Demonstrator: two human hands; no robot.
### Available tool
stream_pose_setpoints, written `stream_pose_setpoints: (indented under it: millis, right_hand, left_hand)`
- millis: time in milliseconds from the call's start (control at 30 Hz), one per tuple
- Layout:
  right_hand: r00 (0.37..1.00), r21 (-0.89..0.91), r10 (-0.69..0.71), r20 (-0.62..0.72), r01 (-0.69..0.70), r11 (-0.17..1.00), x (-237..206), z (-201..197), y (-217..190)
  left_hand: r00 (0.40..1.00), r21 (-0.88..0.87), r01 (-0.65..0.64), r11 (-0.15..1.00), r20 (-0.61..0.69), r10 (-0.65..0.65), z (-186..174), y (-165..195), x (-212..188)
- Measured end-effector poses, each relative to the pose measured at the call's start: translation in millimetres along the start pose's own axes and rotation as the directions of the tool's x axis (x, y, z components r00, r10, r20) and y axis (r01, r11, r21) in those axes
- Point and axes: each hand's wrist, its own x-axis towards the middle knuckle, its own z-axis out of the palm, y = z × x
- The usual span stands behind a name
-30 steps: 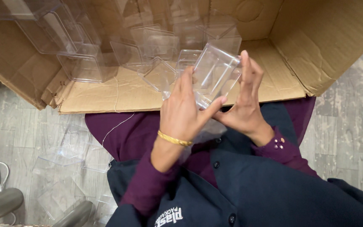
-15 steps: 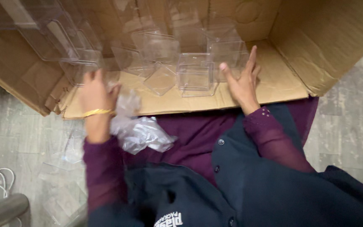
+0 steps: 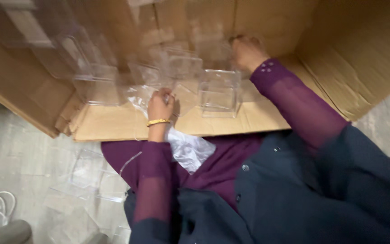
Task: The person sits on the floor in front of an open cardboard box, takes clear plastic boxes out of plastic bags one at a time, and stacks the boxes inside the carton. They continue unwrapping and stacking the boxes throughout the episode.
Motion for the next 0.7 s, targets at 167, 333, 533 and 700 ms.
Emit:
stream_pose_setpoints:
  millis: [167, 333, 533, 700]
  right_hand:
    - [0.970, 0.126, -0.004, -0.244, 0.036, 0.991, 22.4, -21.6, 5.2]
    - [0.896, 0.202, -0.301, -0.325, 0.377, 0.904, 74.1, -23.4, 1.7]
    - [0.917, 0.200, -0.202, -0.343, 0.282, 0.938, 100.2, -23.3, 5.5]
    - [0.959, 0.762, 0.101, -0.264, 0.143, 0.632, 24.7, -87.5, 8.4]
  left_hand:
    - [0.979, -0.342, 0.136, 0.930, -0.097, -0.178, 4.5, -16.7, 11.9]
    - [0.972, -0.488, 0.119, 0.865, -0.119, -0.201, 6.7, -19.9, 18.2]
    - [0.983, -0.542, 0.110, 0.833, -0.066, -0.173, -6.0, -2.4, 13.4]
    - [0.980, -0.840, 0.184, 0.510, 0.119, -0.159, -31.6, 37.7, 7.1]
